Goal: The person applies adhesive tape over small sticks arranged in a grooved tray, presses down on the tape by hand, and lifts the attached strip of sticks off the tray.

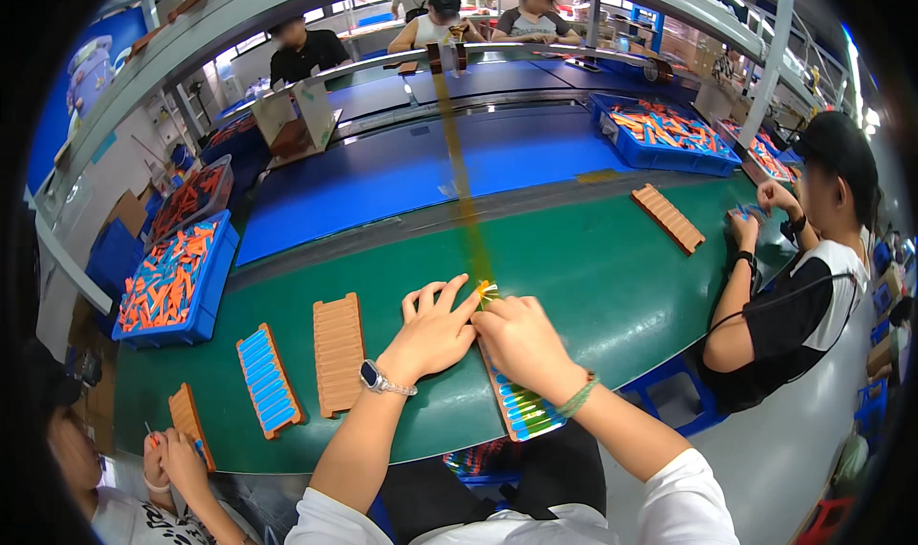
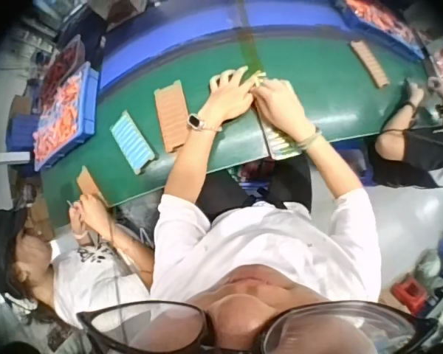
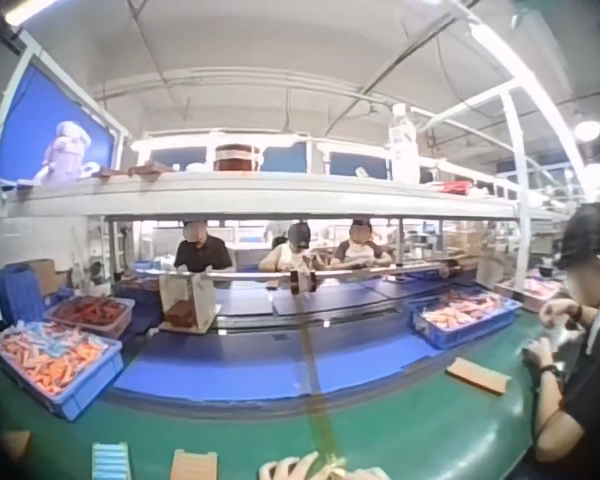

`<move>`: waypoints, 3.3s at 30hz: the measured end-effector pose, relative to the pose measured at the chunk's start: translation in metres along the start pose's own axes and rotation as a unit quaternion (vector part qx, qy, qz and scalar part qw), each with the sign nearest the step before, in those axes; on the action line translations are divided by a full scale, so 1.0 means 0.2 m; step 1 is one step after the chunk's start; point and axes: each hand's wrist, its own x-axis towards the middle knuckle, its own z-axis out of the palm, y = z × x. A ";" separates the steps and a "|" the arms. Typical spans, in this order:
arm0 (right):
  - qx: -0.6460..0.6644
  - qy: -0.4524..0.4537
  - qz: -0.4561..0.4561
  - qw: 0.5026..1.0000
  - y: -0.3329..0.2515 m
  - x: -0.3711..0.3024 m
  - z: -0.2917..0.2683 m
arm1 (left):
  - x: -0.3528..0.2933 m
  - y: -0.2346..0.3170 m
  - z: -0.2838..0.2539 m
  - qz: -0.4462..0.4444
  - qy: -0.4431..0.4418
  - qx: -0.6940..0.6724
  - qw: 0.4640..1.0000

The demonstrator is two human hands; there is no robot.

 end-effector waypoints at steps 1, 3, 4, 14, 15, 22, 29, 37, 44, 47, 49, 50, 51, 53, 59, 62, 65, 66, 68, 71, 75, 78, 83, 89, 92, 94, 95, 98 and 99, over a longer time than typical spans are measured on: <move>-0.013 -0.009 0.004 1.000 0.00 0.01 0.01 | 0.01 0.00 0.00 0.003 -0.004 -0.003 1.000; -0.031 -0.015 0.016 0.999 0.03 0.00 0.00 | 0.02 0.01 0.00 0.012 -0.005 -0.003 1.000; -0.032 -0.018 0.031 0.999 0.05 0.00 -0.01 | 0.01 0.01 -0.01 0.021 -0.008 -0.004 1.000; 0.084 0.021 0.184 0.979 0.32 -0.22 -0.07 | 0.01 0.02 -0.01 0.004 0.008 0.011 1.000; 0.113 0.008 0.207 0.972 0.31 -0.22 -0.09 | 0.01 0.02 -0.01 0.002 0.007 0.012 1.000; 0.063 0.012 0.188 0.980 0.29 -0.24 -0.08 | 0.02 0.03 0.01 -0.003 0.011 -0.006 1.000; 0.043 0.020 0.170 0.984 0.28 -0.24 -0.06 | 0.06 0.01 -0.01 0.062 0.040 -0.341 0.937; 0.032 0.022 0.180 0.983 0.28 -0.26 -0.08 | 0.09 0.07 -0.09 -0.016 0.147 -0.701 0.698; 0.079 0.014 0.127 0.989 0.23 -0.24 -0.09 | 0.06 0.01 -0.12 -0.022 0.127 -0.768 0.628; 0.115 -0.075 0.063 0.988 0.07 -0.20 -0.12 | 0.05 0.04 -0.13 -0.021 0.105 -0.778 0.619; 0.044 -0.063 0.031 0.997 -0.01 -0.20 -0.08 | 0.06 0.08 -0.16 -0.027 0.070 -0.786 0.614; 0.030 -0.068 0.029 0.997 -0.03 -0.20 -0.08 | 0.06 0.08 -0.15 -0.031 0.070 -0.785 0.615; 0.033 -0.068 0.026 0.997 -0.02 -0.19 -0.07 | 0.06 0.08 -0.14 -0.030 0.083 -0.777 0.623; 0.034 -0.086 0.012 0.996 0.01 -0.17 -0.07 | 0.07 0.05 -0.13 -0.021 0.092 -0.771 0.630; -0.084 -0.156 0.046 0.983 0.38 -0.07 -0.13 | 0.09 0.04 -0.12 -0.011 0.086 -0.744 0.662; -0.120 -0.144 0.011 0.982 0.65 0.00 -0.19 | 0.07 0.06 -0.12 -0.010 0.062 -0.713 0.698; -0.142 -0.146 0.048 0.978 0.88 -0.03 -0.24 | 0.07 0.09 -0.03 0.003 0.063 -0.676 0.734; -0.172 -0.144 0.077 0.971 1.01 -0.09 -0.28 | 0.10 0.13 0.01 0.020 0.075 -0.660 0.747; -0.163 -0.161 0.132 0.964 1.11 -0.11 -0.32 | 0.13 0.15 0.11 0.049 0.120 -0.647 0.751; -0.219 -0.175 0.141 0.950 1.27 -0.12 -0.38 | 0.11 0.16 0.07 0.026 0.119 -0.619 0.776; -0.243 -0.178 0.112 0.947 1.36 -0.05 -0.34 | 0.06 0.12 0.02 0.014 0.147 -0.604 0.783; -0.346 -0.210 0.049 0.913 1.48 0.02 -0.35 | 0.08 0.09 0.04 0.019 0.177 -0.577 0.797; -0.488 -0.186 0.084 0.848 1.56 -0.01 -0.26 | 0.12 0.17 0.04 0.030 0.180 -0.667 0.723; 0.020 -0.133 0.111 0.985 0.92 0.15 0.03 | 0.14 0.27 0.04 0.031 0.148 -0.792 0.592; -0.020 -0.131 -0.031 0.991 0.32 0.28 0.32 | 0.11 0.18 0.02 0.028 0.141 -0.825 0.547; 0.071 -0.211 -0.115 0.968 0.00 0.37 0.34 | 0.04 0.14 -0.07 0.017 0.047 -0.890 0.453; 0.086 -0.212 -0.159 0.960 -0.03 0.38 0.42 | 0.04 0.13 -0.10 0.092 0.038 -0.908 0.408; -0.028 -0.200 -0.223 0.954 0.14 0.31 0.60 | 0.10 0.14 -0.19 0.150 0.001 -0.917 0.369; -0.040 -0.207 -0.204 0.956 0.11 0.29 0.58 | 0.08 0.14 -0.24 0.132 0.008 -0.910 0.394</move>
